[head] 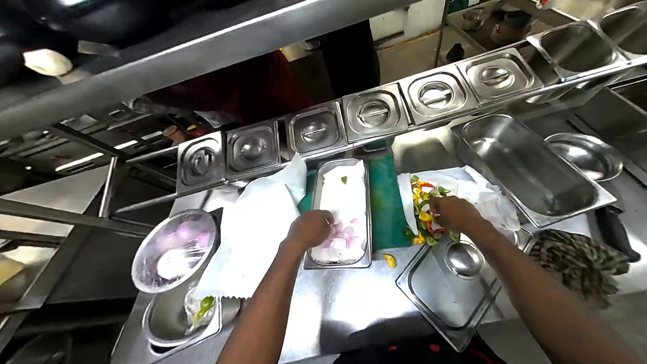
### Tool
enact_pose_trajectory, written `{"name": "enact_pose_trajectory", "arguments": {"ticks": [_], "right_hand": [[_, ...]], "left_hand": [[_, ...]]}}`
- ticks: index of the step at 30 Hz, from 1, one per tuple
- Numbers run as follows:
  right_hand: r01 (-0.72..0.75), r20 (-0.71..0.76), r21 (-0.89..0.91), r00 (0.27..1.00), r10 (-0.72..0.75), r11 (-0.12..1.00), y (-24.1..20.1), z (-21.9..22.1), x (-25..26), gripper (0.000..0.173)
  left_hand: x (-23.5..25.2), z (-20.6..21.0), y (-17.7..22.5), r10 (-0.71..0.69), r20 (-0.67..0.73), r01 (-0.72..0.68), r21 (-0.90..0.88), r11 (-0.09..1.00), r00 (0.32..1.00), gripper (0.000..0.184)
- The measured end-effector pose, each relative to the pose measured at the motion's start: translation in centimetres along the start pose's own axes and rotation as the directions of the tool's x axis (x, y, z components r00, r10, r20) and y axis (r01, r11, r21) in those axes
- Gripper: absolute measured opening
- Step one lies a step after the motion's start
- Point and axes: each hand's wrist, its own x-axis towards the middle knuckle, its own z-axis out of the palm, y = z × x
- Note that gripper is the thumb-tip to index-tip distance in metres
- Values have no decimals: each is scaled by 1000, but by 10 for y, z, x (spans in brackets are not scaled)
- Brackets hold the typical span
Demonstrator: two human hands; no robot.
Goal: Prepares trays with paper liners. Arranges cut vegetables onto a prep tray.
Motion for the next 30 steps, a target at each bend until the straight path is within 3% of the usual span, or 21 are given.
{"name": "enact_pose_trajectory", "arguments": {"ticks": [4, 7, 9, 12, 14, 17, 20, 24, 27, 30], "right_hand": [[-27, 60, -20, 998, 28, 999, -4, -4, 2, 27], [49, 40, 196, 998, -58, 979, 4, -14, -1, 14], [116, -25, 421, 993, -117, 899, -2, -29, -13, 11], [229, -90, 694, 968, -233, 682, -40, -47, -20, 11], [310, -111, 717, 935, -337, 624, -81, -57, -20, 11], [403, -90, 663, 879, -468, 631, -137, -56, -16, 14], [427, 5, 612, 840, -543, 666, -161, -55, -14, 20], [416, -137, 616, 893, -428, 670, -130, -67, -2, 17], [248, -239, 678, 965, -112, 692, -72, -86, 9, 16], [131, -321, 605, 943, 91, 785, -16, -87, 24, 17]], "left_hand": [[-5, 1, 12, -45, 5, 44, 60, 997, 999, 35], [-9, -6, 16, -63, -122, 61, -18, 998, 991, 37], [-14, -11, 12, -68, -220, 48, -98, 994, 973, 36], [-20, -8, 3, -96, -324, 18, -234, 972, 941, 34], [-25, -6, 1, -111, -356, -7, -316, 949, 928, 31], [-31, -2, -3, -83, -377, -70, -377, 924, 923, 27], [-25, 6, -8, 104, -281, -188, -292, 938, 954, 34], [-10, 27, -8, 292, -94, -292, 15, 956, 952, 43], [-3, 36, -1, 298, -15, -297, 54, 954, 955, 45], [-1, 36, 5, 294, 7, -294, 31, 955, 956, 34]]}}
